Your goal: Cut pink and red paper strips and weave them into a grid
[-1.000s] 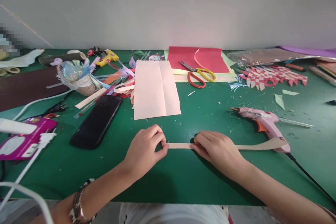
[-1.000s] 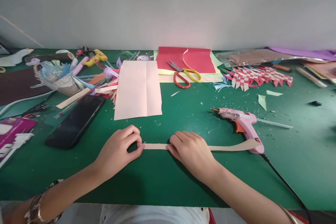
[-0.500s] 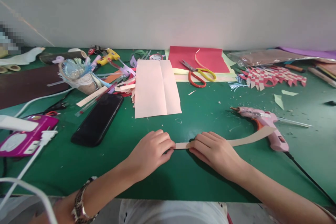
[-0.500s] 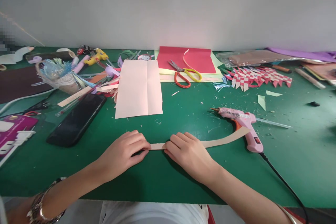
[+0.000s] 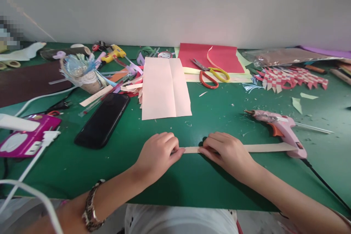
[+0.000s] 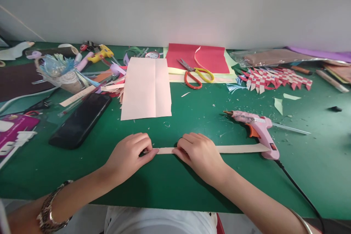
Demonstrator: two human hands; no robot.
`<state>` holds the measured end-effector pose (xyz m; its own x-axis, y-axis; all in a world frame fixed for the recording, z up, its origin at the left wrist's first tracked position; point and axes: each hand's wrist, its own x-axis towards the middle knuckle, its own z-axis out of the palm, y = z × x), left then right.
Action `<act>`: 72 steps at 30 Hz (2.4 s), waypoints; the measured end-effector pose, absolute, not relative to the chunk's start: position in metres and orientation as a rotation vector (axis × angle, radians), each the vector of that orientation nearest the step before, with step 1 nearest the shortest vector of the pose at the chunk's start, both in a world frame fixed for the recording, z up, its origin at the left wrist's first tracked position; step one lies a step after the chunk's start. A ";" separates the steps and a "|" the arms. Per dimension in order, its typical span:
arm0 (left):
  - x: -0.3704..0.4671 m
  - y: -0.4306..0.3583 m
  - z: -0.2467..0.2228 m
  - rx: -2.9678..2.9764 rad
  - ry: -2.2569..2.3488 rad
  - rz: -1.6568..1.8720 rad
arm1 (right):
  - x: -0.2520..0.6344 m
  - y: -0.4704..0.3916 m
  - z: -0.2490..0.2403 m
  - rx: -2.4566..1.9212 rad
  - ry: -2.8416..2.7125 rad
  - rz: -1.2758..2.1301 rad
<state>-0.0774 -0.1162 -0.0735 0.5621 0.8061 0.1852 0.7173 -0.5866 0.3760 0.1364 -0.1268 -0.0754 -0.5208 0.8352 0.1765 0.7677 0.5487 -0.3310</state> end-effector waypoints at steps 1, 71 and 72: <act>-0.078 -0.116 -0.074 2.557 1.267 0.486 | 0.136 -0.127 -0.075 -1.331 -2.475 0.305; -0.068 -0.122 -0.066 2.694 1.137 0.347 | 0.145 -0.142 -0.076 -1.346 -2.440 0.270; -0.068 -0.122 -0.067 2.713 1.134 0.356 | 0.145 -0.141 -0.076 -1.346 -2.457 0.244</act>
<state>-0.0682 -0.1224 -0.0666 0.6806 0.7172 0.1498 0.6741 -0.6930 0.2554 0.1450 -0.1412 -0.0760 -0.5002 0.8420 0.2019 0.7858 0.5394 -0.3026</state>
